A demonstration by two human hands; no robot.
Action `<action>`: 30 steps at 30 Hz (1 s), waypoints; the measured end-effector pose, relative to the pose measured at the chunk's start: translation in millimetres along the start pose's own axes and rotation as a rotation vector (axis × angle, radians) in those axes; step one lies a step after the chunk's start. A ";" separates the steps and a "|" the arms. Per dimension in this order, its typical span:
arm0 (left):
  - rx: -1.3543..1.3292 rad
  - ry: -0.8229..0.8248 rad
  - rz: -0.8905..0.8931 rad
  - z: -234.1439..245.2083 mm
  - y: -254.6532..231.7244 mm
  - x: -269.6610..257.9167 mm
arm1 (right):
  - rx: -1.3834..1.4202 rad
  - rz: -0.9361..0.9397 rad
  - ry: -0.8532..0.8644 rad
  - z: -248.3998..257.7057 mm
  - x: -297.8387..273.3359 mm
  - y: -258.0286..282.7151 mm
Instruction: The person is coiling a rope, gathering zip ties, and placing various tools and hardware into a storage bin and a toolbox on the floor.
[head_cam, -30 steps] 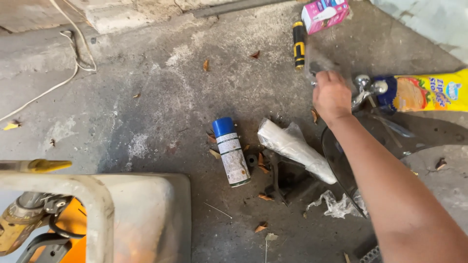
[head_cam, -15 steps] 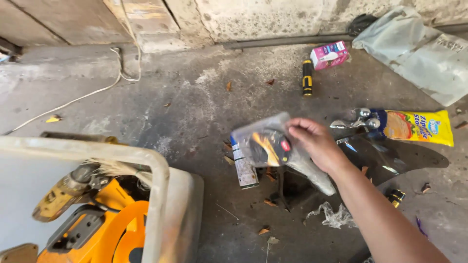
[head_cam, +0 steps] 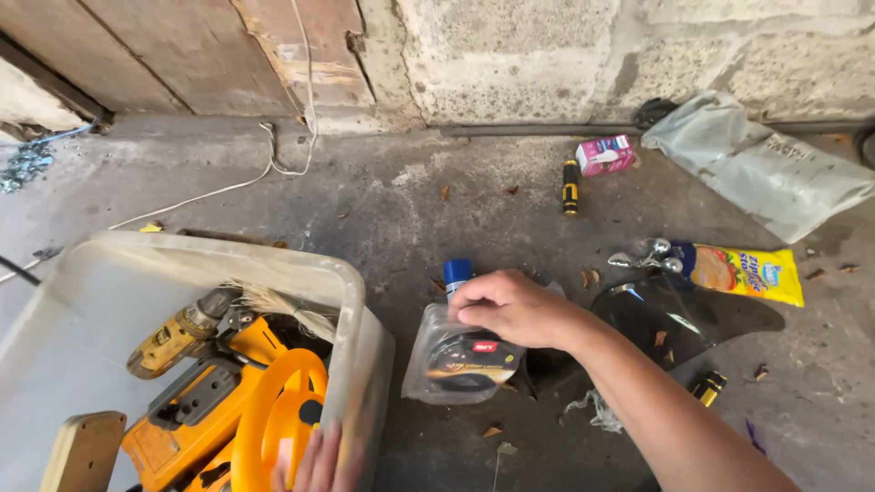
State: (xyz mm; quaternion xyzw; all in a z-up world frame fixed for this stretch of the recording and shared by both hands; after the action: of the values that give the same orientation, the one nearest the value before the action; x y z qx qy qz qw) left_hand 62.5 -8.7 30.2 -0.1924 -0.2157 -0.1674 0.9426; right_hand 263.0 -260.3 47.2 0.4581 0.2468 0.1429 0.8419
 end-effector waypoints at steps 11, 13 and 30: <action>-0.985 -0.013 0.730 -3.4 35.7 68.8 | -0.071 -0.047 0.272 -74.1 11.5 105.8; -1.181 -0.059 0.806 3.5 46.1 55.2 | -0.077 0.020 0.278 -89.6 16.9 122.5; -1.383 -0.352 1.342 118.0 179.6 -85.2 | 0.283 -0.249 0.497 -294.9 61.8 197.5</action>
State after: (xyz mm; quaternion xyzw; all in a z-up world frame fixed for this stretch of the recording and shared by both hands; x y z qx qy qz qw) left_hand 21.2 218.6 36.3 -0.8073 -0.0534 0.3450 0.4757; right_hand 150.7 81.8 60.7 0.4881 0.5168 0.1104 0.6946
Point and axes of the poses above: each hand's wrist, its own x-axis towards the middle knuckle, its own z-axis out of the back of the hand, y = z × x, the point moved 7 cm from there along x, towards the middle knuckle, and after that the axes turned 7 degrees about -z, right-handed, at the moved point
